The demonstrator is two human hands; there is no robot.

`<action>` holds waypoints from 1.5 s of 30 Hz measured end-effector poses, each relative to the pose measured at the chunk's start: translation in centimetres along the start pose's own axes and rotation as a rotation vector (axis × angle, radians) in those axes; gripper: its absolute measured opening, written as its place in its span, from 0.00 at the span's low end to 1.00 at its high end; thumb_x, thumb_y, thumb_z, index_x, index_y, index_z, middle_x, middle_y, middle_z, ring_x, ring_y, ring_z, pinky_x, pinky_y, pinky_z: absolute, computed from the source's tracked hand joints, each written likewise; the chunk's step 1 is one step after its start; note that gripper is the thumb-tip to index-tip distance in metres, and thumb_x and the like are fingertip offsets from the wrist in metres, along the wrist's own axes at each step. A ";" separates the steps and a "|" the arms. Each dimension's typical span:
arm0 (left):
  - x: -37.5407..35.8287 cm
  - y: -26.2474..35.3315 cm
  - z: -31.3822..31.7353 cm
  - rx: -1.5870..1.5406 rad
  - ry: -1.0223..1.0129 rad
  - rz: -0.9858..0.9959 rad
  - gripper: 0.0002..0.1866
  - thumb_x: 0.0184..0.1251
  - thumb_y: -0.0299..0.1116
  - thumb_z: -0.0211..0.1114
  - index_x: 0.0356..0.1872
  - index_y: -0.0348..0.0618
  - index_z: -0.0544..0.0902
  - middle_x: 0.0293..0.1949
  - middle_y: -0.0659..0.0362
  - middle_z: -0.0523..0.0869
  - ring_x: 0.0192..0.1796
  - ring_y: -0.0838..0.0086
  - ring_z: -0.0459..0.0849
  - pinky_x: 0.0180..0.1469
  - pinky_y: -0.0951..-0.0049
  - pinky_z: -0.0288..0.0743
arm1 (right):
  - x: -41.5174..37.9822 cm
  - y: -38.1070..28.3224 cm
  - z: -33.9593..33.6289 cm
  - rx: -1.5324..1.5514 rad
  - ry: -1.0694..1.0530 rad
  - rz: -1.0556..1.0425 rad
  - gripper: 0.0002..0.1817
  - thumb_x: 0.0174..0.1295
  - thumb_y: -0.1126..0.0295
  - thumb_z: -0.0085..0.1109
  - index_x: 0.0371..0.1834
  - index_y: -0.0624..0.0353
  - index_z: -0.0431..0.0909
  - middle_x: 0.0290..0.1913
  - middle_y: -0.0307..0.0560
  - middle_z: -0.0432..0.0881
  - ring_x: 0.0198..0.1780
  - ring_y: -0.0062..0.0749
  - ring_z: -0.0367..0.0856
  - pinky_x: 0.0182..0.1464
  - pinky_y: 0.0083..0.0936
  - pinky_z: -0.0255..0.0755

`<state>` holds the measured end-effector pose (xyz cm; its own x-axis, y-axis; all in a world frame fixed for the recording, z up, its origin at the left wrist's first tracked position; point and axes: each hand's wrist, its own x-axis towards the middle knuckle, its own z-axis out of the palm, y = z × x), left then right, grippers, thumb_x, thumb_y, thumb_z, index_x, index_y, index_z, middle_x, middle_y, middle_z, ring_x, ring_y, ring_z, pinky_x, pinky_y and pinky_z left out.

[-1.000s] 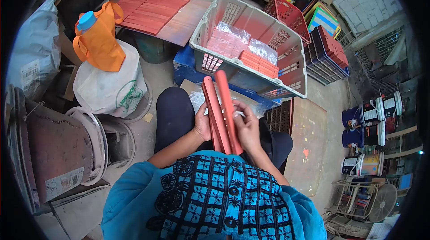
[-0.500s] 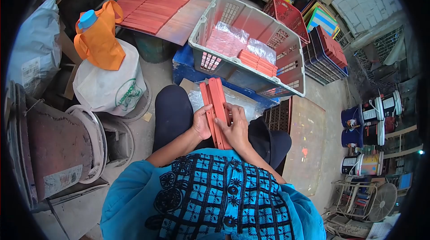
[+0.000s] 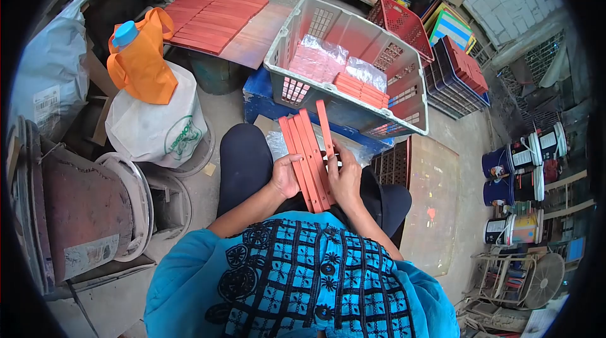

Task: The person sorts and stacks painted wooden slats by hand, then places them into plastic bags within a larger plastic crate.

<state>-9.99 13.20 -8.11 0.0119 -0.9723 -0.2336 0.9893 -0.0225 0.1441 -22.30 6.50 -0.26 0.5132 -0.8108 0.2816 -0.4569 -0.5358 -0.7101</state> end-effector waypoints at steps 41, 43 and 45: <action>8.1 10.8 11.0 1.293 -0.351 -0.124 0.26 0.66 0.35 0.51 0.64 0.40 0.67 0.62 0.45 0.71 0.65 0.55 0.68 0.67 0.64 0.57 | 39.1 20.2 -1.6 -0.442 -0.521 -0.187 0.52 0.33 0.66 0.68 0.69 0.51 0.55 0.63 0.57 0.65 0.66 0.52 0.60 0.69 0.41 0.53; 8.9 11.6 11.2 1.317 -0.403 -0.169 0.26 0.66 0.33 0.51 0.65 0.40 0.65 0.63 0.46 0.70 0.66 0.56 0.67 0.67 0.64 0.57 | 39.5 22.6 -0.7 -0.459 -0.559 -0.175 0.52 0.33 0.66 0.68 0.69 0.51 0.55 0.63 0.57 0.66 0.66 0.53 0.61 0.69 0.41 0.54; 9.7 11.9 11.3 1.333 -0.438 -0.228 0.26 0.66 0.32 0.51 0.66 0.40 0.63 0.63 0.46 0.69 0.67 0.57 0.66 0.67 0.64 0.56 | 39.6 24.2 -0.5 -0.451 -0.624 -0.139 0.53 0.32 0.66 0.68 0.70 0.51 0.54 0.63 0.57 0.66 0.66 0.53 0.61 0.68 0.41 0.54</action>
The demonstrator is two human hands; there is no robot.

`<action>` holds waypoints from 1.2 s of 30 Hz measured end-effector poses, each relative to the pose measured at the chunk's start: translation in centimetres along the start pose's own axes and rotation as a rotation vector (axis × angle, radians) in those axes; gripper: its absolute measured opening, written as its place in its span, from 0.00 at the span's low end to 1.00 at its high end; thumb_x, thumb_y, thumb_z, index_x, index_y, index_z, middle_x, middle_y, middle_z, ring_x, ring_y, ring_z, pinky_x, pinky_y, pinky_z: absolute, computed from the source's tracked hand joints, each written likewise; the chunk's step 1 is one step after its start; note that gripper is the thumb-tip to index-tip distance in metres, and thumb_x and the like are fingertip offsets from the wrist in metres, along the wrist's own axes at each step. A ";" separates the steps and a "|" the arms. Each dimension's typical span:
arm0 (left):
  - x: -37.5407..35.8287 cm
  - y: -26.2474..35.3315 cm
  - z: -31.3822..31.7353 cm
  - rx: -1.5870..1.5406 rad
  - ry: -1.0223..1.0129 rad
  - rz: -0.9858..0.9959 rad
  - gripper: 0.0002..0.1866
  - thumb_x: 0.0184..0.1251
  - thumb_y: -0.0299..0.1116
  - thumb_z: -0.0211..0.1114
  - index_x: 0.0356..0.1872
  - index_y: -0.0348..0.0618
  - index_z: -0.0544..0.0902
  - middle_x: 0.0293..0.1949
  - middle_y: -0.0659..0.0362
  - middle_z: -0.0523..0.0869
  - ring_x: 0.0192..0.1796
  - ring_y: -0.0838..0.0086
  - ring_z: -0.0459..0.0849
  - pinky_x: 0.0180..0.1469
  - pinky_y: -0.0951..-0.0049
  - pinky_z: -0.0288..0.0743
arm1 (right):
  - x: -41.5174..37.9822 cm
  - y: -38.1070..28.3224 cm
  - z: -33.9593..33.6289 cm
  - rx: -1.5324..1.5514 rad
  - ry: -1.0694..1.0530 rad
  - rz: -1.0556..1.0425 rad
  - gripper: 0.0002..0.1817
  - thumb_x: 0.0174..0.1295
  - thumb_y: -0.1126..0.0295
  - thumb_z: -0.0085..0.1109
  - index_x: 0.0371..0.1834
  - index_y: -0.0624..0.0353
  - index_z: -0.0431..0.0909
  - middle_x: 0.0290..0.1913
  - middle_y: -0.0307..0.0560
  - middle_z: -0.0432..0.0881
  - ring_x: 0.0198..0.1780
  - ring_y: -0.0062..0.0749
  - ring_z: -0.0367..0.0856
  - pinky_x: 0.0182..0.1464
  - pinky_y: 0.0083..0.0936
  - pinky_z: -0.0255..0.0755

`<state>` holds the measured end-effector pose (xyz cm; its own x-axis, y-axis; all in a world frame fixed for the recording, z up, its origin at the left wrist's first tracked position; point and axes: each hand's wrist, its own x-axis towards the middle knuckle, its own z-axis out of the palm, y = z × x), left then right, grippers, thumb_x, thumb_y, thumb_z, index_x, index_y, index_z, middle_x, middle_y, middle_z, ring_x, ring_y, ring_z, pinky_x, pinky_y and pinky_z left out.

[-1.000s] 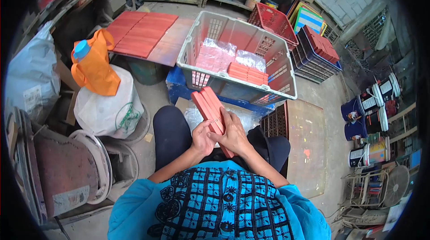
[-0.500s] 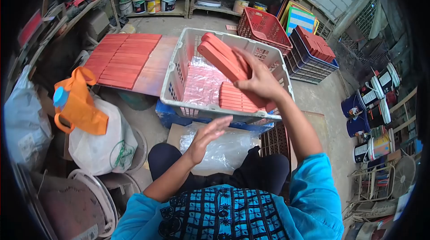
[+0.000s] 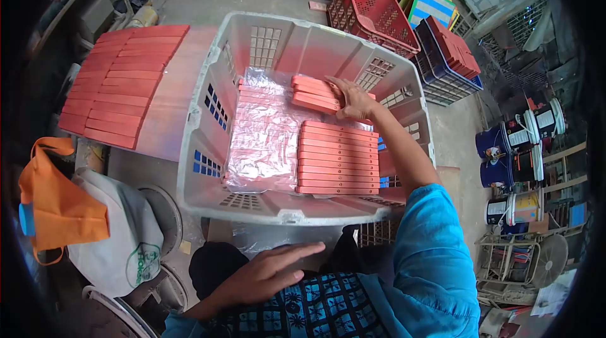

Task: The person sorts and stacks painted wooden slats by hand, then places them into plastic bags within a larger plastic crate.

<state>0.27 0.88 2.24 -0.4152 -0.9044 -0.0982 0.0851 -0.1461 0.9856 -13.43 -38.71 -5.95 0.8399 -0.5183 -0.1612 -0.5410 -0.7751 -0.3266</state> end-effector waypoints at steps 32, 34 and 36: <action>0.9 -2.4 -0.3 -0.030 -0.011 -0.059 0.26 0.69 0.37 0.50 0.66 0.43 0.63 0.64 0.47 0.68 0.67 0.56 0.65 0.68 0.61 0.56 | 2.8 6.8 1.4 0.099 -0.386 0.379 0.27 0.58 0.51 0.55 0.54 0.58 0.76 0.54 0.53 0.78 0.58 0.42 0.73 0.62 0.32 0.63; 0.9 -2.3 -0.4 -0.027 0.004 -0.045 0.26 0.69 0.37 0.50 0.66 0.43 0.63 0.64 0.46 0.68 0.67 0.56 0.65 0.68 0.61 0.56 | 2.8 6.9 1.4 0.058 -0.401 0.405 0.28 0.58 0.50 0.53 0.55 0.57 0.76 0.55 0.54 0.77 0.60 0.44 0.72 0.63 0.33 0.62; 0.8 -2.3 -0.4 -0.025 0.014 -0.044 0.26 0.69 0.37 0.50 0.66 0.43 0.63 0.64 0.46 0.68 0.67 0.56 0.65 0.68 0.61 0.56 | 2.5 7.7 2.0 0.072 -0.386 0.446 0.28 0.58 0.50 0.53 0.56 0.57 0.75 0.56 0.55 0.77 0.60 0.45 0.71 0.63 0.34 0.62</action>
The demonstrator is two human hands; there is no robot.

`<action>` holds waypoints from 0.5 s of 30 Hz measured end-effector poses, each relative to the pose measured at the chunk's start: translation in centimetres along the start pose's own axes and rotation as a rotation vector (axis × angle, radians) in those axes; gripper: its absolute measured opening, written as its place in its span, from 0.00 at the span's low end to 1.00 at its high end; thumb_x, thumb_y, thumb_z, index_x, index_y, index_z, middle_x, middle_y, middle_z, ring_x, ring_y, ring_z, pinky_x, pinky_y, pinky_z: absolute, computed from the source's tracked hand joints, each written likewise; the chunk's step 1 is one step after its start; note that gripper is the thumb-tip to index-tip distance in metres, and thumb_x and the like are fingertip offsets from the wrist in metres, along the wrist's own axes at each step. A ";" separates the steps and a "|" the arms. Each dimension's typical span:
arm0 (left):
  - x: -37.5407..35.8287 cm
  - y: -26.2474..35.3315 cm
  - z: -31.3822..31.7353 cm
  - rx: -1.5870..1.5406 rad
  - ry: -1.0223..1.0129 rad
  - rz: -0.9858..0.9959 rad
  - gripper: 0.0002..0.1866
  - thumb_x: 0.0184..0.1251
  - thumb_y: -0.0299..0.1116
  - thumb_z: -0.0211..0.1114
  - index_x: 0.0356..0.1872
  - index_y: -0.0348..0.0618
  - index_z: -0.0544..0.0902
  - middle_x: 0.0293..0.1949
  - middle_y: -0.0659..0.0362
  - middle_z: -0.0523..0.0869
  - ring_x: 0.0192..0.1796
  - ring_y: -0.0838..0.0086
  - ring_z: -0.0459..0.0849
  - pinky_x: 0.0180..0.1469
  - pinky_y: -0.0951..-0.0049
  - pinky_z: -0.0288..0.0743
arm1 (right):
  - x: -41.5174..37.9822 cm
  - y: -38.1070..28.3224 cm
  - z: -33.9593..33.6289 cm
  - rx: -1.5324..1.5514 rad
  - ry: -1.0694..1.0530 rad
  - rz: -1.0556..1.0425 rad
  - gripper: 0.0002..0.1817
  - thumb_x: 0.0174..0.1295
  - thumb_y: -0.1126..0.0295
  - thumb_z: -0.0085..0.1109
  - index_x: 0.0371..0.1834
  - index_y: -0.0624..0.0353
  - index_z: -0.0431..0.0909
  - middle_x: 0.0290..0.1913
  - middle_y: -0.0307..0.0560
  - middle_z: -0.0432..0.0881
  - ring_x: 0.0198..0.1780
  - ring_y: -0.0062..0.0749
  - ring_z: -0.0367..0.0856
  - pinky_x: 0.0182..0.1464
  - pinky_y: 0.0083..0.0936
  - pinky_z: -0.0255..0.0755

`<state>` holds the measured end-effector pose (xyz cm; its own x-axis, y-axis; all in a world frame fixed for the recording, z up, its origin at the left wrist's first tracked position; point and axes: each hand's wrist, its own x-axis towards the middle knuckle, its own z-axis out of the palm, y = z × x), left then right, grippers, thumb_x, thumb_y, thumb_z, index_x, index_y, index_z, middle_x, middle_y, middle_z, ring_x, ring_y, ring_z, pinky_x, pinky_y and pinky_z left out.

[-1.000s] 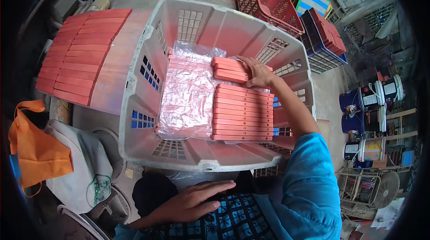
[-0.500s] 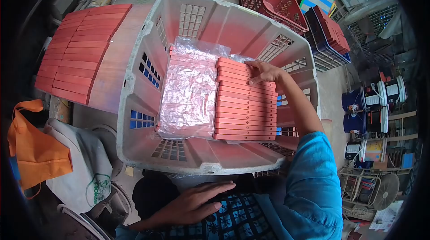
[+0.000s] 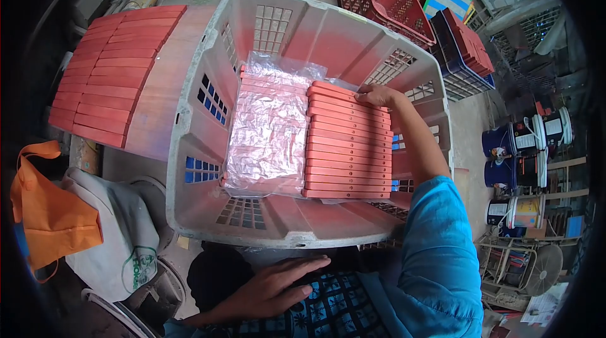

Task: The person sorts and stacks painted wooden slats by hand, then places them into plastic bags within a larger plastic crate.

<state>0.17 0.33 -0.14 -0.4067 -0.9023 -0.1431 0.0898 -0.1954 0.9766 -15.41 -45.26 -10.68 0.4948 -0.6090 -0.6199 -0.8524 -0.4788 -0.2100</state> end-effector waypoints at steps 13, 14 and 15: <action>-0.5 0.4 -0.1 0.012 0.032 -0.006 0.26 0.69 0.37 0.50 0.66 0.42 0.63 0.64 0.46 0.68 0.67 0.56 0.65 0.68 0.61 0.55 | -0.6 0.4 -0.7 -0.063 0.001 0.022 0.27 0.55 0.50 0.55 0.54 0.56 0.78 0.56 0.56 0.76 0.60 0.47 0.71 0.63 0.36 0.63; -0.5 0.4 -0.1 0.024 0.038 0.006 0.26 0.69 0.37 0.50 0.66 0.42 0.63 0.64 0.46 0.68 0.67 0.56 0.64 0.68 0.62 0.55 | -0.5 0.7 -0.5 -0.038 0.013 0.034 0.28 0.54 0.50 0.55 0.54 0.56 0.78 0.56 0.56 0.76 0.60 0.47 0.71 0.63 0.36 0.63; -0.5 0.3 -0.1 0.026 0.035 0.007 0.26 0.69 0.37 0.50 0.66 0.42 0.63 0.64 0.47 0.68 0.67 0.56 0.64 0.68 0.62 0.55 | -0.9 0.3 -0.6 -0.014 0.026 0.045 0.28 0.53 0.50 0.56 0.54 0.56 0.78 0.56 0.56 0.76 0.60 0.47 0.71 0.63 0.36 0.63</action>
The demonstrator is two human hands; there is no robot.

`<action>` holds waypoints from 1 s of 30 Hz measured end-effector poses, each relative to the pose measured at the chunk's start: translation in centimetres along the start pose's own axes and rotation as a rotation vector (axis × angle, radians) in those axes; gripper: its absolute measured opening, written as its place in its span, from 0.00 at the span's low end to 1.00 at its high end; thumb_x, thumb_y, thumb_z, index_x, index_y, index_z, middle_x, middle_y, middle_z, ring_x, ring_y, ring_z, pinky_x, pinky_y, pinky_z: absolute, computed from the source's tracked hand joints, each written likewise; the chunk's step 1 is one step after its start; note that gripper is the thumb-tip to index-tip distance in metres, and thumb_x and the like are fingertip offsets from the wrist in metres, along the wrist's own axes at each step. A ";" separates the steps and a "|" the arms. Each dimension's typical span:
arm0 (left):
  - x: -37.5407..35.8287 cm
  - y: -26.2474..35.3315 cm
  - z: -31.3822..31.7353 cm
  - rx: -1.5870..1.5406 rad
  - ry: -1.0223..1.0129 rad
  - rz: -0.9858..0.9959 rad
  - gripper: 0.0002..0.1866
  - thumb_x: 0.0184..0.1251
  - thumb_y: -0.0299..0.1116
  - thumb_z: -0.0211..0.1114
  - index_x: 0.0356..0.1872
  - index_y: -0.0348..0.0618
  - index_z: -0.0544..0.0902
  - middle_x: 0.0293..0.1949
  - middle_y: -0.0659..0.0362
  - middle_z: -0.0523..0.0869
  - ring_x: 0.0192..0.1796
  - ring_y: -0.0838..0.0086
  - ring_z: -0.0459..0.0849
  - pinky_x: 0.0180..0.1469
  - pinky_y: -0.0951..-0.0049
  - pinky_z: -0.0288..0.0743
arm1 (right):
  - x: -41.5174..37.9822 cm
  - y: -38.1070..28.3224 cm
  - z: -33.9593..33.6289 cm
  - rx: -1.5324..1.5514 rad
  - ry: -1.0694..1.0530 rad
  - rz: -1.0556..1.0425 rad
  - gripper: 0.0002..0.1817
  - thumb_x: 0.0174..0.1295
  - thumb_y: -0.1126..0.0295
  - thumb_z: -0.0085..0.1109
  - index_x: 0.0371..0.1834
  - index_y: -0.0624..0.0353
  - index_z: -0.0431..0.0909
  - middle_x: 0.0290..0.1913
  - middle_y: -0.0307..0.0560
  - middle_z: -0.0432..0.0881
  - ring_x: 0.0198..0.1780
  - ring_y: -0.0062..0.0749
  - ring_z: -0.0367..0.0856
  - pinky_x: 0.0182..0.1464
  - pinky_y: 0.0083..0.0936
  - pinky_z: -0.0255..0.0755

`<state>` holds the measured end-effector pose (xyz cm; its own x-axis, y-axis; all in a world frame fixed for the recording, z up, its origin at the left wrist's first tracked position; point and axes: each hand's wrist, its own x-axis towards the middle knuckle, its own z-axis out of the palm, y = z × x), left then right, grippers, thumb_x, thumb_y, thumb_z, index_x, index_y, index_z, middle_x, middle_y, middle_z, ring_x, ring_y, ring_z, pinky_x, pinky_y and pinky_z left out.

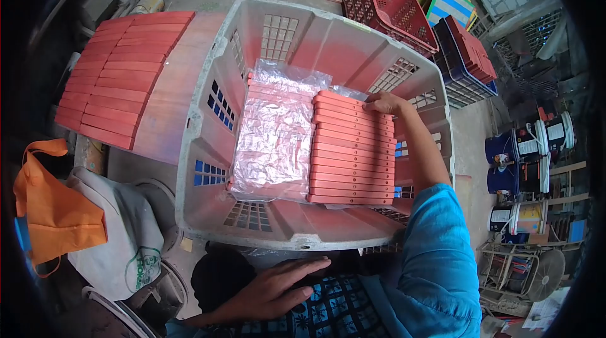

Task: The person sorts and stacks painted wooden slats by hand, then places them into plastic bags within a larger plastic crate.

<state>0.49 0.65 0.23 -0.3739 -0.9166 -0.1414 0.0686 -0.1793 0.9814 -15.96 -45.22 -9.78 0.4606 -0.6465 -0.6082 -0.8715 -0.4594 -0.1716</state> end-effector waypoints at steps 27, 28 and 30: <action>31.5 -13.3 -13.3 -0.216 0.655 -0.313 0.38 0.66 0.55 0.43 0.68 0.35 0.53 0.68 0.45 0.60 0.70 0.61 0.57 0.69 0.64 0.51 | -0.9 2.4 -0.3 0.308 0.046 -0.069 0.33 0.62 0.41 0.43 0.49 0.61 0.80 0.57 0.60 0.75 0.61 0.50 0.70 0.64 0.34 0.60; 31.6 -14.1 -13.5 -0.242 0.665 -0.293 0.38 0.66 0.55 0.43 0.68 0.35 0.54 0.67 0.45 0.60 0.69 0.62 0.60 0.68 0.65 0.54 | -1.1 2.3 -0.5 0.323 0.021 -0.082 0.33 0.62 0.41 0.43 0.48 0.60 0.81 0.56 0.59 0.75 0.60 0.49 0.71 0.64 0.34 0.60; 30.9 -13.1 -13.6 -0.293 0.685 -0.239 0.35 0.67 0.54 0.43 0.65 0.36 0.60 0.63 0.47 0.66 0.64 0.63 0.66 0.66 0.65 0.58 | 0.3 3.0 -0.1 0.343 0.015 -0.100 0.33 0.63 0.40 0.41 0.46 0.59 0.82 0.55 0.57 0.77 0.58 0.48 0.73 0.63 0.34 0.61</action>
<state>0.64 -30.19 -18.71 0.2381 -0.8404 -0.4869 0.3355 -0.3993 0.8532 -18.45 -46.86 -10.39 0.5465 -0.6191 -0.5639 -0.8266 -0.2910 -0.4817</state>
